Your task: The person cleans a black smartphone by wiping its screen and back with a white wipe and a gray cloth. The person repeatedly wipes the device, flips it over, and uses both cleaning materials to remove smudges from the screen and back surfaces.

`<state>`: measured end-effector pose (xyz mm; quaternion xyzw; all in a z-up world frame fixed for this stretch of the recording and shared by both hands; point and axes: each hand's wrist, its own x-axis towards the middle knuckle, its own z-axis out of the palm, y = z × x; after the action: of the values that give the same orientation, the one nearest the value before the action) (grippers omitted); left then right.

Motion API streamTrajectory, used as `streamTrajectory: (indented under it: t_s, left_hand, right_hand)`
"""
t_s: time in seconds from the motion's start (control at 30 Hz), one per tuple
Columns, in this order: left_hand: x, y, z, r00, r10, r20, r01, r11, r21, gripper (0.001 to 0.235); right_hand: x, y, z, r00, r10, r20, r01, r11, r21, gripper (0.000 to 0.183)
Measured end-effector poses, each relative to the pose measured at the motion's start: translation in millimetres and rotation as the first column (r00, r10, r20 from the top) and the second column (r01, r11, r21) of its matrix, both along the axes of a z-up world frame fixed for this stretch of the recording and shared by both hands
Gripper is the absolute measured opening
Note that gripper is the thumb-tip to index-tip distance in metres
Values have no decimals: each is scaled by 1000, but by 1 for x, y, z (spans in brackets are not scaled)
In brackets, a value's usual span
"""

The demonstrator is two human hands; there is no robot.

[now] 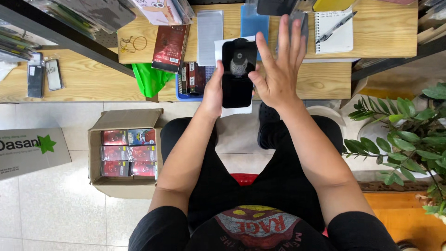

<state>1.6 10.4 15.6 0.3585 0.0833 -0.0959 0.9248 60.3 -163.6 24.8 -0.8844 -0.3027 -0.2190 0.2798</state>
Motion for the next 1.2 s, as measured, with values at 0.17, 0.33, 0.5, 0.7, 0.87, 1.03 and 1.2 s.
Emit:
streamTrajectory:
  t_s: [0.17, 0.33, 0.5, 0.7, 0.87, 1.03, 1.2]
  left_hand:
    - [4, 4, -11, 993, -102, 67, 114, 970, -213, 72]
    - [8, 11, -17, 996, -9, 87, 38, 940, -338, 59]
    - [7, 28, 0, 982, -68, 178, 137, 900, -414, 66]
    - [8, 58, 5, 973, 87, 213, 15, 899, -438, 76]
    - [4, 50, 8, 972, 24, 233, 86, 888, -452, 72]
    - [1, 26, -12, 976, -170, 138, 214, 872, -439, 67]
    - [4, 10, -7, 983, -86, 160, 132, 943, -306, 46]
  right_hand:
    - [4, 1, -5, 996, 69, 50, -70, 997, 19, 72]
    - [2, 7, -9, 984, 175, 43, -175, 985, -3, 70]
    - [-15, 20, -18, 944, 322, 68, -315, 944, -99, 73]
    - [-42, 35, -21, 875, 469, 116, -444, 876, -190, 70]
    - [-22, 29, -28, 886, 419, 198, -415, 908, -67, 71]
    - [10, 8, -15, 952, 232, 199, -260, 957, 125, 71]
    - [17, 8, -31, 980, 150, 127, -153, 988, 16, 75]
